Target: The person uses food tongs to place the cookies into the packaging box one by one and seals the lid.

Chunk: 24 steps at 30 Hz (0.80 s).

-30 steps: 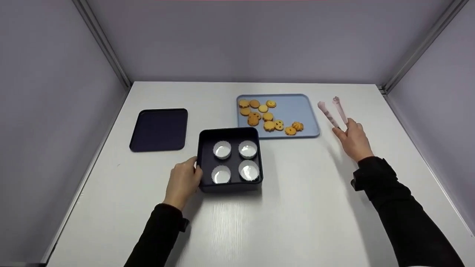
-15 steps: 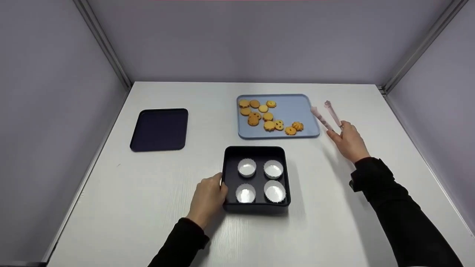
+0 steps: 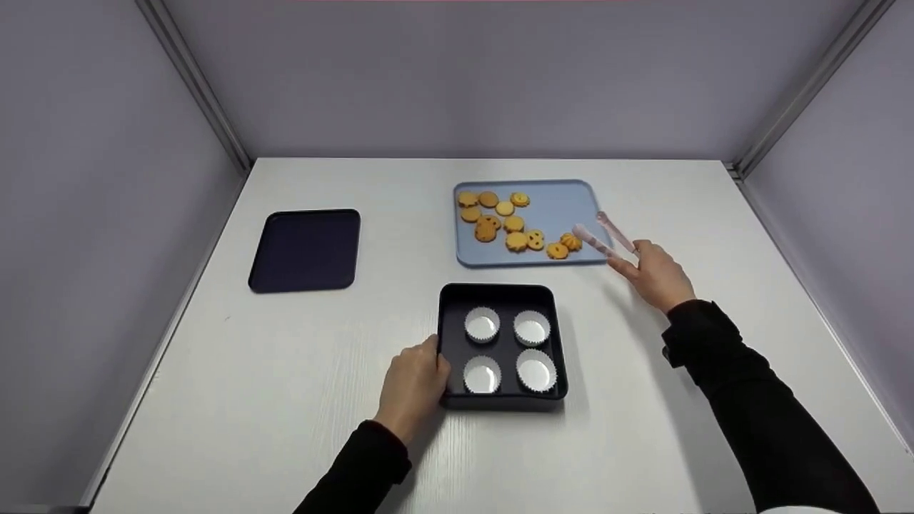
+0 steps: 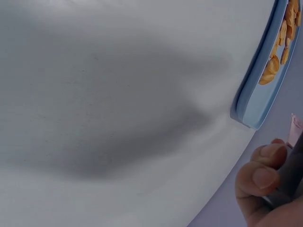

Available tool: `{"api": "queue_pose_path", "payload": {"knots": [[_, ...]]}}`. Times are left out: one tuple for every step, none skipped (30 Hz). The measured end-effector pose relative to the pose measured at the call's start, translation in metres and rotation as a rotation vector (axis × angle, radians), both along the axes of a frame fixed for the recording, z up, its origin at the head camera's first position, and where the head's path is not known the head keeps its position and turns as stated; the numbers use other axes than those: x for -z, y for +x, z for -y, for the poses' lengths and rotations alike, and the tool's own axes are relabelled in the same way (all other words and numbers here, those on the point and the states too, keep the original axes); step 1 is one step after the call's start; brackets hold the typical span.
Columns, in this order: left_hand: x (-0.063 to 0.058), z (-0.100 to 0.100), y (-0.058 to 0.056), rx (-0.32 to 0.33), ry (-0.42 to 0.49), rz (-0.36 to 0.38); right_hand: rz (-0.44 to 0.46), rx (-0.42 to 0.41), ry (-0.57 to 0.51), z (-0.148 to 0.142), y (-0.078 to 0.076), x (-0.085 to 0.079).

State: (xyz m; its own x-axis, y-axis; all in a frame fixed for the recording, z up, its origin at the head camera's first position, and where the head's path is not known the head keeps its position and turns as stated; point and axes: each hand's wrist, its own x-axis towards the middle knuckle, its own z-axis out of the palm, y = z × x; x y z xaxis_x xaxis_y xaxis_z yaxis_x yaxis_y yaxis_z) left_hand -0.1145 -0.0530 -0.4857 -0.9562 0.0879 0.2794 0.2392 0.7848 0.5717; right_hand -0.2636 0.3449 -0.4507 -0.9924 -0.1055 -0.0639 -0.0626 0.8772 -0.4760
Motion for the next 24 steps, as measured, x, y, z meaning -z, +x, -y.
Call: {"api": "queue_pose_path", "payload": {"knots": [[0.000,-0.001,0.000,-0.003,-0.007,-0.001,0.007,-0.004,0.008,0.002,-0.001,0.001],[0.001,-0.001,0.001,-0.005,-0.012,-0.001,0.015,-0.006,0.017,0.004,-0.001,0.001],[0.001,-0.001,0.001,-0.008,-0.014,0.000,0.023,-0.008,0.023,0.006,-0.002,0.002],[0.001,-0.002,0.002,-0.010,-0.014,0.002,0.031,-0.010,0.032,0.008,-0.003,0.002],[0.001,-0.002,0.002,-0.012,-0.013,0.004,0.039,-0.012,0.037,0.009,-0.004,0.003],[0.002,-0.003,0.002,-0.013,-0.013,0.007,0.045,-0.014,0.043,0.011,-0.005,0.004],[0.002,-0.003,0.003,-0.014,-0.013,0.010,0.053,-0.014,0.048,0.013,-0.006,0.004],[0.002,-0.003,0.003,-0.016,-0.013,0.013,0.059,-0.013,0.052,0.014,-0.006,0.005],[0.002,-0.004,0.004,-0.017,-0.016,0.011,0.062,-0.013,0.058,0.015,-0.007,0.006],[0.002,-0.004,0.004,-0.017,-0.021,0.009,0.064,-0.013,0.066,0.017,-0.008,0.006],[0.002,-0.004,0.005,-0.016,-0.023,0.009,0.065,-0.011,0.075,0.018,-0.008,0.007],[0.002,-0.005,0.005,-0.013,-0.027,0.007,0.063,-0.008,0.086,0.019,-0.009,0.008],[0.002,-0.005,0.006,-0.013,-0.031,0.002,0.062,-0.005,0.096,0.020,-0.010,0.008],[0.003,-0.005,0.006,-0.013,-0.031,-0.001,0.059,-0.003,0.106,0.021,-0.010,0.009],[0.003,-0.005,0.006,-0.013,-0.034,-0.001,0.055,-0.001,0.116,0.022,-0.011,0.009],[0.003,-0.005,0.006,-0.013,-0.037,-0.001,0.054,0.003,0.123,0.023,-0.012,0.010],[0.003,-0.005,0.007,-0.013,-0.040,0.000,0.054,0.010,0.128,0.024,-0.012,0.011],[0.003,-0.005,0.007,-0.014,-0.047,-0.004,0.054,0.013,0.133,0.025,-0.013,0.011],[0.003,-0.005,0.007,-0.015,-0.053,-0.008,0.057,0.017,0.135,0.026,-0.013,0.011],[0.004,-0.005,0.007,-0.014,-0.058,-0.008,0.057,0.021,0.137,0.027,-0.013,0.011],[0.004,-0.005,0.007,-0.012,-0.063,-0.012,0.058,0.025,0.139,0.027,-0.014,0.011],[0.004,-0.005,0.008,-0.011,-0.066,-0.019,0.061,0.028,0.140,0.028,-0.014,0.011],[0.005,-0.006,0.008,-0.010,-0.068,-0.024,0.062,0.031,0.144,0.029,-0.014,0.011],[0.005,-0.006,0.008,-0.009,-0.067,-0.027,0.061,0.032,0.149,0.030,-0.014,0.011]]}}
